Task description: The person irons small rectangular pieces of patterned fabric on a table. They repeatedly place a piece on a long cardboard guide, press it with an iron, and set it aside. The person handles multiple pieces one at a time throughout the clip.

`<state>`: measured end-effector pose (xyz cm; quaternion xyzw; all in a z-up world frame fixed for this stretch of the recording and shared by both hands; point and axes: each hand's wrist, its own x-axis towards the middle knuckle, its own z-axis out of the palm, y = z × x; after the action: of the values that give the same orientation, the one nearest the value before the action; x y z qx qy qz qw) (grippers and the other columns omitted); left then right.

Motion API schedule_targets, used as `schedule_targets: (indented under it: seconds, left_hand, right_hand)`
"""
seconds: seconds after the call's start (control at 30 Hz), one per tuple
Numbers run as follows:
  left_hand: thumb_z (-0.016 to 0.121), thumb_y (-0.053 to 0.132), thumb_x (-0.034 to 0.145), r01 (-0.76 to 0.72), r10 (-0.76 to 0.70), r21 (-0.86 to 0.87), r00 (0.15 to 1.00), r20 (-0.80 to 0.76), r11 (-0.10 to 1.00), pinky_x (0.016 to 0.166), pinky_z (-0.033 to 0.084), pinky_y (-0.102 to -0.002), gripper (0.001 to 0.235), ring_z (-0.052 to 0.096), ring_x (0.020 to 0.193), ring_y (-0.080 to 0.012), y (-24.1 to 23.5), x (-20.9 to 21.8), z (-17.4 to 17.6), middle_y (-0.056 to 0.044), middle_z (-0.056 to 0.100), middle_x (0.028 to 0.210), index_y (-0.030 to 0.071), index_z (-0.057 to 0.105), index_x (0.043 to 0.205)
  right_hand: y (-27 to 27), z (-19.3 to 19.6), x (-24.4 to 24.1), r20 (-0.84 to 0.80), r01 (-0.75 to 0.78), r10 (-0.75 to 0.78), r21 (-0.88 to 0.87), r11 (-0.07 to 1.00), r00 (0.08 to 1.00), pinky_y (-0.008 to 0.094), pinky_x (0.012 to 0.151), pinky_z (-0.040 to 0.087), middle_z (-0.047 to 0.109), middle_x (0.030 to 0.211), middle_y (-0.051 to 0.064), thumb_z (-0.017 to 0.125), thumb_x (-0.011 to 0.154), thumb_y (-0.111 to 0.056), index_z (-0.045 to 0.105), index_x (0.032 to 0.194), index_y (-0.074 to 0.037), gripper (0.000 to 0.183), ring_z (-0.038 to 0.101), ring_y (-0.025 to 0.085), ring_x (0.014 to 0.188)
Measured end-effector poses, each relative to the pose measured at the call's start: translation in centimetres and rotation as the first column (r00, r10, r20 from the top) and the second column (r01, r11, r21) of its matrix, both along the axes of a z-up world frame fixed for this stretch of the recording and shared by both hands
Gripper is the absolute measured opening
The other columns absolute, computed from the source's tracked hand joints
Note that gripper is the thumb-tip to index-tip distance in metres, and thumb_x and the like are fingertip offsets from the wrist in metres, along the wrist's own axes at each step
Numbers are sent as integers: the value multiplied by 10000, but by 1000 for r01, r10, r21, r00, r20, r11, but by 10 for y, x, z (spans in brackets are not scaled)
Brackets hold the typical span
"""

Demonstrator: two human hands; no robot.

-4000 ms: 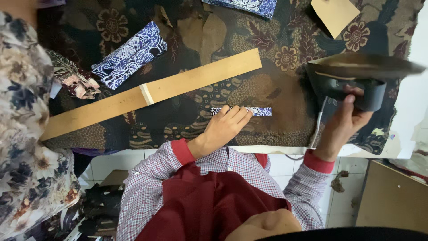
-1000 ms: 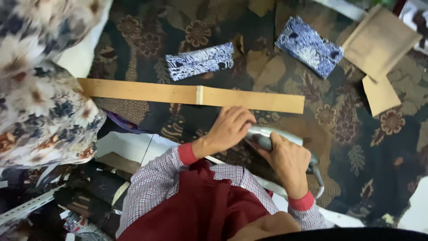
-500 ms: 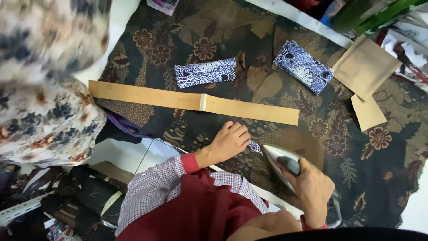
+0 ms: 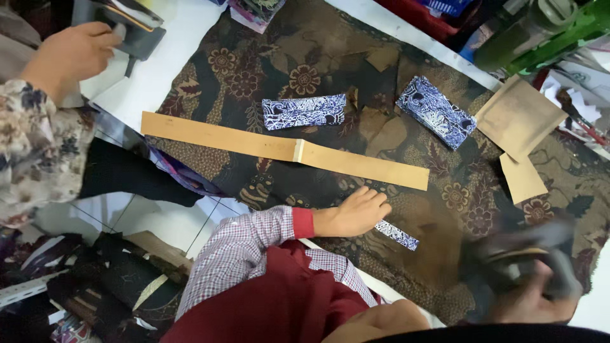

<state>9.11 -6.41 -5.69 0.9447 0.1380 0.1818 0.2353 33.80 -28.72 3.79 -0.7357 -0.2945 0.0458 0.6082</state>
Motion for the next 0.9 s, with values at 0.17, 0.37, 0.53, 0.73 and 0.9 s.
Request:
schedule_targets:
  seconds: [0.17, 0.37, 0.53, 0.73, 0.9]
  left_hand:
    - [686, 123, 758, 74, -72, 2, 986, -147, 997, 841, 415, -436, 198, 613, 930, -305, 0, 11, -5, -101, 628, 927, 71, 640, 944]
    - [696, 174, 773, 113, -123, -108, 988, -92, 988, 802, 453, -473, 163, 649, 894, -315, 5, 13, 8, -105, 653, 922, 94, 666, 912]
    - [713, 210, 833, 91, -150, -406, 982, -116, 909, 739, 523, -453, 118, 687, 875, -288, 47, -7, 37, -78, 686, 911, 143, 717, 930]
    - [746, 170, 855, -208, 216, -350, 976, -14, 914, 739, 540, -403, 126, 690, 852, -284, 154, -83, 86, -98, 679, 940, 87, 714, 943]
    - [756, 119, 838, -346, 330, -326, 938, -107, 880, 719, 542, -381, 121, 706, 821, -259, 213, -118, 97, -104, 699, 871, 57, 717, 934]
  right_hand:
    - [0, -82, 23, -110, 290, -278, 112, 951, 954, 323, 1013, 565, 711, 1316, 145, 618, 1168, -295, 566, 1419, 23, 408, 701, 217, 1184]
    - [-19, -96, 33, -73, 66, -51, 226, 972, 996, 347, 1071, 485, 613, 1311, 111, 644, 1238, -215, 525, 1463, 34, 355, 571, 181, 1148]
    - [-30, -86, 21, -90, 47, -40, 72, 996, 995, 367, 1245, 401, 506, 1496, 129, 628, 1196, -123, 418, 1548, 21, 435, 507, 195, 1368]
    - [-27, -74, 0, -182, 9, 5, 78, 997, 983, 349, 1201, 444, 470, 1490, 138, 621, 1196, -25, 354, 1551, -14, 444, 500, 196, 1305]
    - [-22, -72, -4, -208, 56, -54, 3, 998, 977, 319, 1081, 507, 488, 1445, 169, 611, 1163, 7, 331, 1545, -36, 476, 562, 203, 1198]
